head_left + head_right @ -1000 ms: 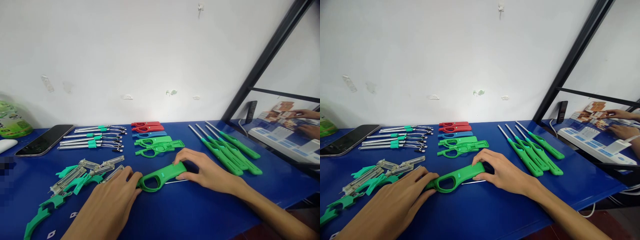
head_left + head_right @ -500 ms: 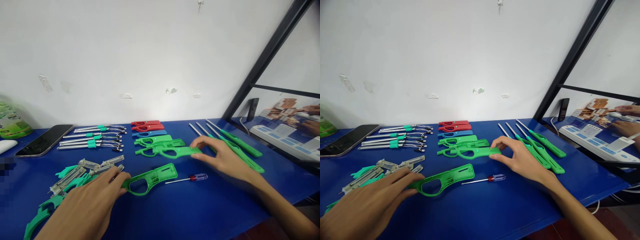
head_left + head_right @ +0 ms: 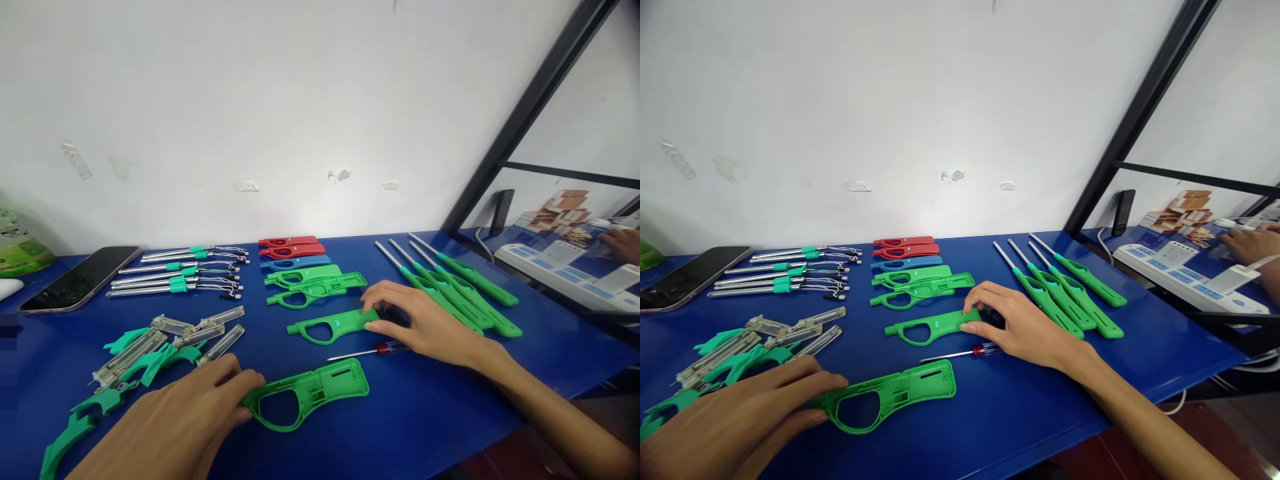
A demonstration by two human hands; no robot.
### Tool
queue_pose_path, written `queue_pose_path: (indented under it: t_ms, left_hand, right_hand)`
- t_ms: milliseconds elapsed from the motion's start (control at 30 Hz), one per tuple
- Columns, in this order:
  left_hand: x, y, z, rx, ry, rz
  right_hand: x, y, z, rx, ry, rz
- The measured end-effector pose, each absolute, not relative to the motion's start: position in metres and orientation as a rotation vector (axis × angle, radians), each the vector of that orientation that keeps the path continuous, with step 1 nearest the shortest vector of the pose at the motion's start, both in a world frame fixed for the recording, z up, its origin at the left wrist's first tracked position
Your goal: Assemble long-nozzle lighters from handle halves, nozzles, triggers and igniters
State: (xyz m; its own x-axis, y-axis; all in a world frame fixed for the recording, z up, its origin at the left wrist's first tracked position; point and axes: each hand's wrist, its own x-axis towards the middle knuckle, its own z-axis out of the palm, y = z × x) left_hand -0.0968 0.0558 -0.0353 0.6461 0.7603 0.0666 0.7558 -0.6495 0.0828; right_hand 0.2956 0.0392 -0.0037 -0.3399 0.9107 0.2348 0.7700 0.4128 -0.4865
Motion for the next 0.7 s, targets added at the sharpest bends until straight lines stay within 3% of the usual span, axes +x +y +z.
queue_pose_path:
  t_ms: [233,367,500,700]
  left_hand:
    - [-0.096,0.051,-0.043,2.850,1.249,0.133]
    - [-0.125,0.065,-0.045,2.879,1.424,0.357]
    - [-0.153,0.079,-0.014,2.809,1.625,0.511]
    - [-0.150,0.087,0.035,2.532,1.842,0.278]
  right_hand:
    - [0.299,0.038,0.000,-1.423,-2.155,0.184]
    - [0.291,0.022,0.000,-1.418,-2.092,0.014]
    - [0.278,-0.009,-0.016,-1.324,-2.002,-0.113]
    - [0.284,-0.040,-0.057,-1.426,-1.768,-0.309]
